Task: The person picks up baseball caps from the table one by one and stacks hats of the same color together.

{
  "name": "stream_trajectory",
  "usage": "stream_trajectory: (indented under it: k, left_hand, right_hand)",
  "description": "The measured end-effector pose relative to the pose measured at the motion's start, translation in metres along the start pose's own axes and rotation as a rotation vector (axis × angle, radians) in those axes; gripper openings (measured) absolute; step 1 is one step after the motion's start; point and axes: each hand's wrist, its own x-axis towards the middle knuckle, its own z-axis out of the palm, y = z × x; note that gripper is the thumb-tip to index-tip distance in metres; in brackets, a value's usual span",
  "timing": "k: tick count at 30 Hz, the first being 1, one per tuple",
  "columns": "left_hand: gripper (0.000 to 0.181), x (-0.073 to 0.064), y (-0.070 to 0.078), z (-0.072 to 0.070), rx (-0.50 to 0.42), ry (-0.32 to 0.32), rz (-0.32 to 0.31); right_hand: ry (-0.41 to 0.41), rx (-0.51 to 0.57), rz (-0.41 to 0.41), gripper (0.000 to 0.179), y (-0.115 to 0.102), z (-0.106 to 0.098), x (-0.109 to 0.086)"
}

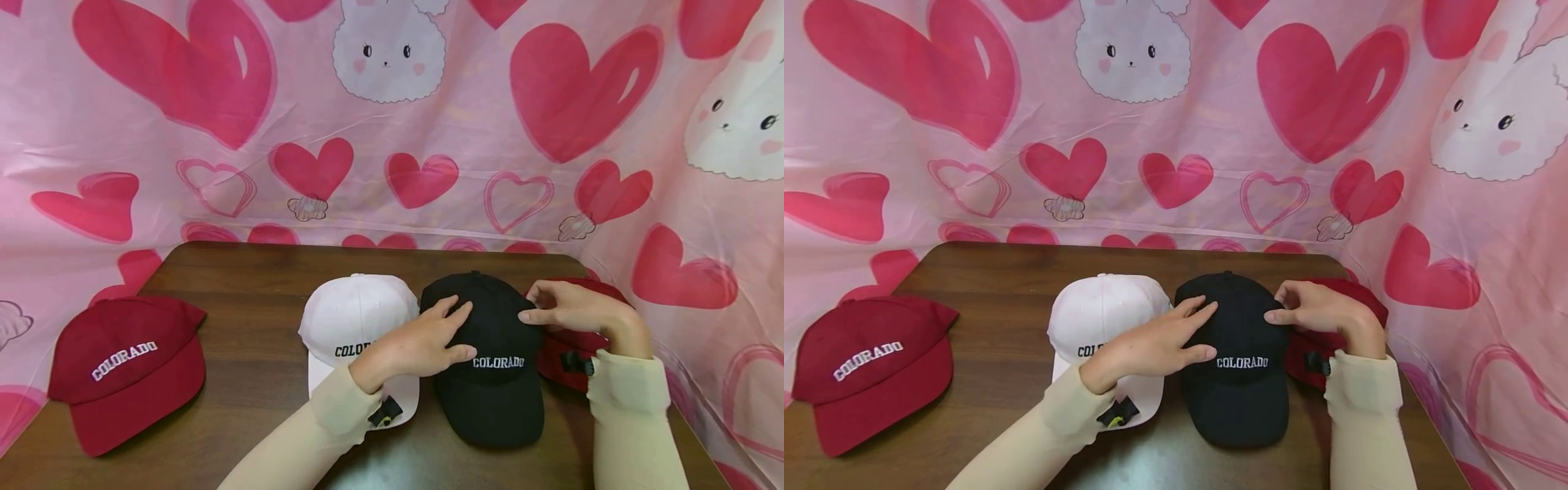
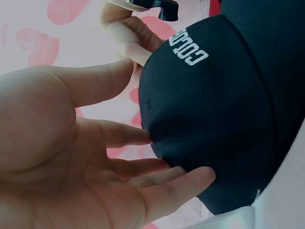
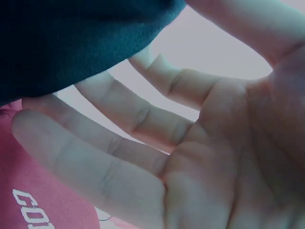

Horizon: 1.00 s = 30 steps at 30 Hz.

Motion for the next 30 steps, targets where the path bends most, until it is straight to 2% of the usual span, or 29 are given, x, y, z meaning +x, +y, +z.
stream_trajectory:
  k: [6,13,19,25,30]
  left_hand:
    - [0.083,0.003,-0.003,0.003,0.009,-0.012,0.021]
    - [0.083,0.006,-0.007,0.004,-0.023,-0.016,0.045]
    - [0.082,0.003,-0.006,0.000,-0.033,-0.017,0.054]
    - [0.078,-0.010,-0.002,-0.012,-0.016,-0.012,0.098]
    - [0.076,-0.030,-0.008,-0.037,-0.020,0.024,0.155]
  right_hand:
    - [0.012,-0.014,0.043,0.049,-0.001,0.002,0.002]
    - [0.013,-0.026,0.068,0.052,-0.004,0.002,0.002]
    - [0.036,-0.127,0.069,0.053,-0.004,0.001,0.004]
    - [0.061,-0.181,0.065,0.053,-0.003,-0.001,0.005]
    - [0.074,-0.189,0.050,0.054,-0.003,-0.001,0.003]
